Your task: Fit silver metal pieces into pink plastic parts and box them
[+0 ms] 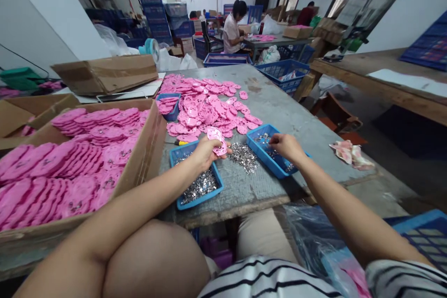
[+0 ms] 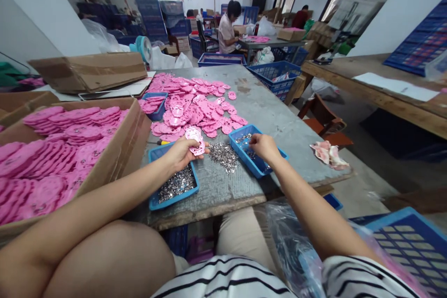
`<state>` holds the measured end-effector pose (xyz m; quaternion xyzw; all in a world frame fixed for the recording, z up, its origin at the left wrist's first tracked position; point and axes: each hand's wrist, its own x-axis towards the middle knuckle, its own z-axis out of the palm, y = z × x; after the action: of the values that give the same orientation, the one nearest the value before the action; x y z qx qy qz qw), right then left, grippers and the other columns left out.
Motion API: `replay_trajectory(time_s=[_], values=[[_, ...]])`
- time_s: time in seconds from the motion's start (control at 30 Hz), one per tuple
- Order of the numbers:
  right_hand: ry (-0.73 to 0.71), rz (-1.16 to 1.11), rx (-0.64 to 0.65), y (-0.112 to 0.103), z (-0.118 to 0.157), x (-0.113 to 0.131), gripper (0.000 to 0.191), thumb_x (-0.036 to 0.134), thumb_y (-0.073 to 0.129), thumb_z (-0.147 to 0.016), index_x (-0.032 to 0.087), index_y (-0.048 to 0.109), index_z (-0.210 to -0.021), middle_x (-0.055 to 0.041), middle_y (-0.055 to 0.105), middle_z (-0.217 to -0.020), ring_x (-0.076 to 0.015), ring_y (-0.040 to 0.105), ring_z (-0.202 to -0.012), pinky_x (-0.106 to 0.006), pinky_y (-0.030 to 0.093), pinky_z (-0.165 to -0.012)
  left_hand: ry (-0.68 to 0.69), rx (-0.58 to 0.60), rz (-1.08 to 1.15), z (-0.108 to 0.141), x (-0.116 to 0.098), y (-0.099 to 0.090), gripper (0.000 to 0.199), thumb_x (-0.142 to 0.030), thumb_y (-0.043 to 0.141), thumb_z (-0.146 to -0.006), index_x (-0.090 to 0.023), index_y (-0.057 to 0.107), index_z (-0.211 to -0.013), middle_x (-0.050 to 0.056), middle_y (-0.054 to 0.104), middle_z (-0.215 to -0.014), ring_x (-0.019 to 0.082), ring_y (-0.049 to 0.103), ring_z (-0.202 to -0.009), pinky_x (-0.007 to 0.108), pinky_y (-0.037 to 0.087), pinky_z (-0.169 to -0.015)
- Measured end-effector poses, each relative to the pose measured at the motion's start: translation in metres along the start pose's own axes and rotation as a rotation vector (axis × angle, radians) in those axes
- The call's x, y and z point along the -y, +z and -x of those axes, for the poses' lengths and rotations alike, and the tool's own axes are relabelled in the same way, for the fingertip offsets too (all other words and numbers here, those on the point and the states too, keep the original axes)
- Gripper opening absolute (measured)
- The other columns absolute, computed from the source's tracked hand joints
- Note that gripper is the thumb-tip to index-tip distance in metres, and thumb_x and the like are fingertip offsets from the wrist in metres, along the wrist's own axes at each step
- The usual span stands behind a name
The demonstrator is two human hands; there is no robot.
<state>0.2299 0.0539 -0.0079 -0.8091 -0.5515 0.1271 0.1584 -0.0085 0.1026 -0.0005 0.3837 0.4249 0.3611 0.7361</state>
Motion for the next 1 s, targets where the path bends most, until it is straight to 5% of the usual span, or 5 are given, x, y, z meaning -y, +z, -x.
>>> replay_trajectory(time_s=[0.2, 0.27, 0.47, 0.8, 1.0], values=[[-0.018, -1.063, 0.120, 0.006, 0.021, 0.039, 0.028, 0.034, 0.078, -0.050, 0.017, 0.064, -0.066, 0.0054, 0.052, -0.051, -0.0057, 0.035, -0.039, -0.023, 0.025, -0.042, 0.068, 0.120, 0.008, 0.017, -0.001, -0.002, 0.032, -0.005, 0.058, -0.060, -0.014, 0.049, -0.090, 0.005, 0.067, -0.071, 0.018, 0.066, -0.054, 0.020, 0.046, -0.038], [-0.036, -1.207, 0.189, 0.010, 0.032, 0.057, 0.032, 0.032, 0.080, -0.044, 0.016, 0.067, -0.067, 0.0049, 0.054, -0.051, -0.0043, 0.033, -0.039, -0.023, 0.022, -0.041, 0.086, 0.145, -0.004, 0.021, -0.001, -0.001, 0.033, -0.005, 0.060, -0.059, -0.015, 0.048, -0.089, 0.005, 0.067, -0.072, 0.018, 0.066, -0.054, 0.021, 0.046, -0.039], [-0.098, -1.277, 0.167, 0.020, 0.052, 0.082, 0.027, 0.030, 0.081, -0.046, 0.017, 0.067, -0.065, 0.0047, 0.056, -0.050, -0.0042, 0.033, -0.038, -0.022, 0.020, -0.040, 0.161, 0.185, -0.041, 0.031, 0.004, -0.002, 0.037, -0.011, 0.070, -0.055, -0.015, 0.048, -0.085, 0.004, 0.066, -0.072, 0.017, 0.065, -0.054, 0.020, 0.046, -0.039], [-0.420, -0.949, -0.134, 0.034, 0.057, 0.079, 0.009, 0.028, 0.070, -0.067, 0.021, 0.069, -0.063, -0.0005, 0.064, -0.064, -0.0130, 0.052, -0.062, -0.028, 0.040, -0.059, 0.211, 0.195, -0.019, 0.038, 0.005, 0.002, 0.043, -0.017, 0.075, -0.053, -0.015, 0.047, -0.084, 0.000, 0.062, -0.065, 0.017, 0.065, -0.052, 0.019, 0.044, -0.037], [-0.476, -0.945, -0.141, 0.045, 0.057, 0.074, 0.010, 0.029, 0.065, -0.076, 0.024, 0.073, -0.072, -0.0029, 0.069, -0.076, -0.0170, 0.060, -0.074, -0.032, 0.047, -0.069, 0.200, 0.162, 0.024, 0.037, 0.008, 0.000, 0.046, -0.017, 0.079, -0.052, -0.016, 0.046, -0.085, 0.000, 0.062, -0.066, 0.016, 0.064, -0.051, 0.019, 0.043, -0.037]])
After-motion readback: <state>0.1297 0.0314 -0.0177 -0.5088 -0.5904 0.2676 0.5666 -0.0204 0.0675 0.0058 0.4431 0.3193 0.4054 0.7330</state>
